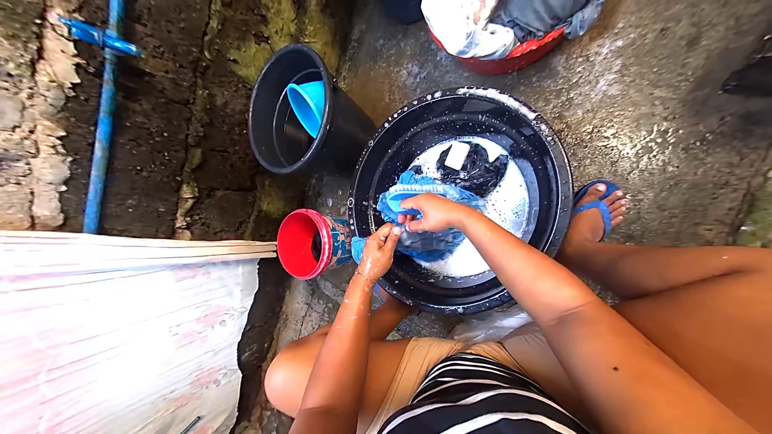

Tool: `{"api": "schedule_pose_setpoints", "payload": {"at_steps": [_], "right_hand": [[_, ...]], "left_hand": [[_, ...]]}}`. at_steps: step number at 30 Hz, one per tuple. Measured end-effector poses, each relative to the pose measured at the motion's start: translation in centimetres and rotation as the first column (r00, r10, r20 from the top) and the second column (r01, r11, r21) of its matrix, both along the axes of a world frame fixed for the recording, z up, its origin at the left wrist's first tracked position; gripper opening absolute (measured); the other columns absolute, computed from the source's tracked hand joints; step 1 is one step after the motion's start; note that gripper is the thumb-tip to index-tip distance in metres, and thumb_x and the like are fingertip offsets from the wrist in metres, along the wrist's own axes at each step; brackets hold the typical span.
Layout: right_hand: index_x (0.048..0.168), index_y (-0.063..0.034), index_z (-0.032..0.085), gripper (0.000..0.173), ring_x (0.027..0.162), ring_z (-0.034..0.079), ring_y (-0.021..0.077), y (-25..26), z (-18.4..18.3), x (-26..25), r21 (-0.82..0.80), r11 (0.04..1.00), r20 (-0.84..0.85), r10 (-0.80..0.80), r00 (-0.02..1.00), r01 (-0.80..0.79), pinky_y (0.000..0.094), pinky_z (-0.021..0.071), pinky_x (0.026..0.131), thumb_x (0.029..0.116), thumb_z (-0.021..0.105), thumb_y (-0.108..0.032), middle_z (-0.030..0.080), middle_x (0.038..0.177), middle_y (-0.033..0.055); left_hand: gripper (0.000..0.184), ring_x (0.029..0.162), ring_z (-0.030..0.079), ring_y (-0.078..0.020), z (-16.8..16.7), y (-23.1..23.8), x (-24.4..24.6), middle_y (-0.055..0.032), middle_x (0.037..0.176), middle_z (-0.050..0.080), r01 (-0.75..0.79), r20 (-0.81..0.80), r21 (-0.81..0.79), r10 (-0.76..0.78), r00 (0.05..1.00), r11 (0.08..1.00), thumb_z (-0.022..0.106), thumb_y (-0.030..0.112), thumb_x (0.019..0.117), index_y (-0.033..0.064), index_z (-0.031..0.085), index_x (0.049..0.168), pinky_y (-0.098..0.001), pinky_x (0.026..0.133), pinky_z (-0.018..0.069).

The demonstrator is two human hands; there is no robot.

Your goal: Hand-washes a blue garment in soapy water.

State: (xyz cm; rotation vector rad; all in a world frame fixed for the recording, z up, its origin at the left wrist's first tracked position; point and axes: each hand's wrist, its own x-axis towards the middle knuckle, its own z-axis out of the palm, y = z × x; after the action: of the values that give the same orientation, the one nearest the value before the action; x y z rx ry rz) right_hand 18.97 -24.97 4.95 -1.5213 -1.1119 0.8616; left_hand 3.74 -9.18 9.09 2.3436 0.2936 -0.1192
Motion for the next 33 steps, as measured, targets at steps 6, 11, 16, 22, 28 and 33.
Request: {"api": "schedule_pose_setpoints", "payload": {"at_steps": [6,11,16,22,28,33], "right_hand": [[0.098,0.0030,0.070,0.012,0.075,0.063,0.0141,-0.9,2.8,0.4,0.287,0.958,-0.085,0.021,0.996,0.005,0.0358,0.0528,0.074,0.0896,0.072,-0.006,0.069,0.084,0.0099],[0.092,-0.0008,0.069,0.011,0.071,0.059,0.0079,-2.3,6.7,0.6,0.422,0.904,-0.008,-0.075,0.997,0.071,0.0290,0.0490,0.068,0.0950,0.067,-0.011,0.065,0.078,0.0044],[0.088,-0.0016,0.068,0.014,0.065,0.055,0.0007,-3.9,9.3,1.5,0.526,0.850,-0.027,-0.017,0.999,0.028,0.0197,0.0456,0.061,0.0896,0.074,-0.014,0.062,0.073,-0.0009],[0.079,-0.0009,0.066,0.022,0.067,0.059,0.0137,-4.8,4.7,3.4,0.295,0.955,0.014,-0.022,1.000,0.017,0.0379,0.0492,0.064,0.0846,0.078,-0.018,0.063,0.072,0.0065],[0.081,-0.0135,0.068,0.008,0.063,0.055,-0.0033,-7.7,1.7,4.3,0.396,0.909,-0.281,-0.017,0.960,0.132,0.0189,0.0488,0.060,0.0856,0.073,-0.017,0.062,0.070,-0.0112],[0.081,-0.0157,0.069,0.009,0.061,0.056,-0.0053,-10.4,3.2,6.3,0.332,0.940,-0.237,-0.001,0.971,0.082,0.0150,0.0484,0.057,0.0902,0.070,-0.013,0.064,0.069,-0.0131]], "left_hand": [[0.027,0.094,0.064,-0.0051,4.6,-1.3,-0.2,-0.0059,0.098,0.069,0.035,0.221,0.015,-0.038,0.975,0.999,0.050,0.013,0.1039,-0.0027,0.071,0.101,-0.0265,0.090,0.0528],[0.026,0.107,0.064,-0.0073,7.4,-2.3,0.4,-0.0077,0.108,0.070,0.060,0.449,0.059,-0.080,0.890,0.996,0.049,0.010,0.1044,-0.0044,0.071,0.101,-0.0261,0.099,0.0511],[0.025,0.112,0.066,-0.0095,10.3,-3.8,1.3,0.0043,0.110,0.073,0.080,0.593,-0.071,-0.022,0.805,0.994,0.048,0.018,0.1080,0.0103,0.072,0.105,-0.0373,0.107,0.0510],[0.024,0.090,0.065,0.0028,17.2,-2.5,0.5,0.0185,0.098,0.067,-0.065,0.755,-0.129,0.140,0.641,0.990,0.041,0.023,0.1102,0.0290,0.064,0.109,-0.0206,0.083,0.0558],[0.027,0.100,0.063,-0.0085,21.0,1.9,-3.3,0.0059,0.104,0.062,-0.332,0.847,-0.056,0.221,0.484,0.942,0.028,0.021,0.1121,0.0150,0.054,0.116,-0.0342,0.093,0.0547],[0.023,0.081,0.064,0.0053,14.0,4.6,-4.7,0.0175,0.089,0.066,-0.471,0.469,-0.211,0.512,0.720,0.856,0.037,0.032,0.1107,0.0252,0.059,0.108,-0.0196,0.075,0.0566]]}}
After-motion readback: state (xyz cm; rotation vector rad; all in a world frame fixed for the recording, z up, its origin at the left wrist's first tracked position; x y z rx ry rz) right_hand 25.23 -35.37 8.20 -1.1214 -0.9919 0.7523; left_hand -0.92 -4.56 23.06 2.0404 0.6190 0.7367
